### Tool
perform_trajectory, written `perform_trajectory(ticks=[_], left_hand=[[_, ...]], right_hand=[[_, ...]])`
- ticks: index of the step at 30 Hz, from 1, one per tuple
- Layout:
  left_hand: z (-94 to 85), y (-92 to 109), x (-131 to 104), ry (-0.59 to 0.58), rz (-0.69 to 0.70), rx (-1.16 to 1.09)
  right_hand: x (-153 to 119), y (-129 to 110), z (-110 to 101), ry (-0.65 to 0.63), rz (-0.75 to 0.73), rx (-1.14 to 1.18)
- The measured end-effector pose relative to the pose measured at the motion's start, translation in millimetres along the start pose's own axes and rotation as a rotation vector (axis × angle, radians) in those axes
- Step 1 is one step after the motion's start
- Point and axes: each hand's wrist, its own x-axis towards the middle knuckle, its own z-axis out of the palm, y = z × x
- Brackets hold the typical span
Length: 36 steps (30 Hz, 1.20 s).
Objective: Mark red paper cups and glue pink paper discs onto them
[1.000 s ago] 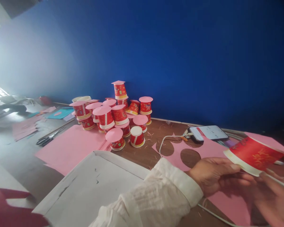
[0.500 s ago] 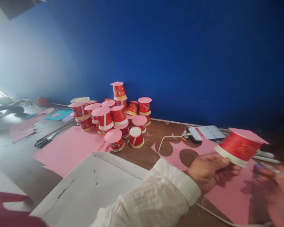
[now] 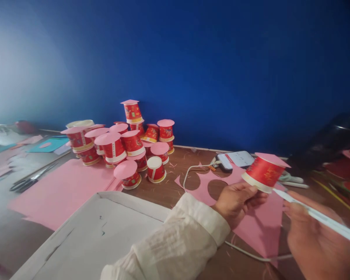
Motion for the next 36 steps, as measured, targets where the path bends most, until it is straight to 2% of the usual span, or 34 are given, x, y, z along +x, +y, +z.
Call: perform_trajectory(ticks=[1, 4, 17, 36], left_hand=[[0.0, 0, -1, -0.005, 0.001, 0.002], [0.1, 1, -2, -0.008, -0.002, 0.013], [1.1, 2, -3, -0.024, 0.01, 0.021], [-0.9, 3, -1, 0.024, 0.026, 0.015]], right_hand=[[0, 3, 3, 0.058, -0.031, -0.025], [-1, 9, 7, 0.103, -0.077, -0.023], [-1, -2, 11, 0.087, -0.197, 0.08], [-4, 1, 14, 0.072, -0.118, -0.021]])
